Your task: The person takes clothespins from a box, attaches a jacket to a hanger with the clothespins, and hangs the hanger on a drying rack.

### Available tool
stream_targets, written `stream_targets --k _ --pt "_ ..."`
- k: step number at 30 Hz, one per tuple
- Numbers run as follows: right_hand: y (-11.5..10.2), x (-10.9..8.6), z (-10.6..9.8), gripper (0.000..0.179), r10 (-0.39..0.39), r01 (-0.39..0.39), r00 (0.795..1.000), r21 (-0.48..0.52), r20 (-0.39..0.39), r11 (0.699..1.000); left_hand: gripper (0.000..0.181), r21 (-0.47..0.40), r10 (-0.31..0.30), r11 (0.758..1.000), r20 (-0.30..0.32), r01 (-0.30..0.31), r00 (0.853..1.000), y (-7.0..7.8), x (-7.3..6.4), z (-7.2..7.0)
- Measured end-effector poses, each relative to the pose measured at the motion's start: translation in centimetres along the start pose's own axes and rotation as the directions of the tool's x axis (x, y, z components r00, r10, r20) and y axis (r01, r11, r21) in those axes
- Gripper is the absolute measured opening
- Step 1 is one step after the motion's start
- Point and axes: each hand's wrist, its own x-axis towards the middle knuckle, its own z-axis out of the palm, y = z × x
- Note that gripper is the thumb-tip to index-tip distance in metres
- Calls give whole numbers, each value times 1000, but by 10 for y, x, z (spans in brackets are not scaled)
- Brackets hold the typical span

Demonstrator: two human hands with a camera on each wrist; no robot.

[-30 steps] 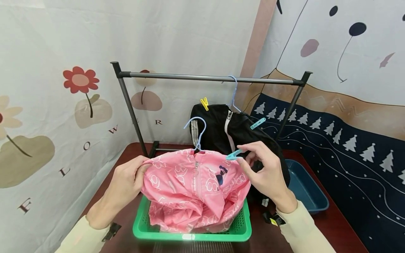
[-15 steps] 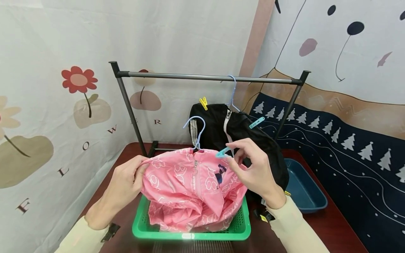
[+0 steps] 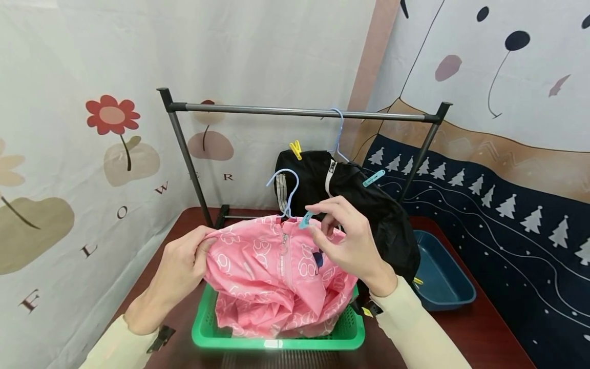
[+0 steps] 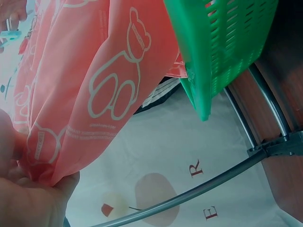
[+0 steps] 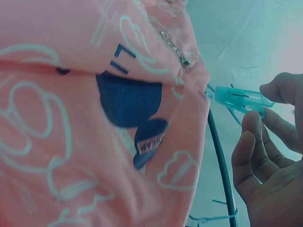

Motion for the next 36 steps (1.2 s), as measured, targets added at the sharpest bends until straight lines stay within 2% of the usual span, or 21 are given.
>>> stream_targets --k 12,36 --pt "-8 20 23 44 -58 57 998 26 27 998 27 -8 -5 1000 -13 5 1000 1 2 2" --pt "-27 54 61 31 -163 157 983 70 83 985 28 -15 7 1000 -16 -7 1000 2 3 2"
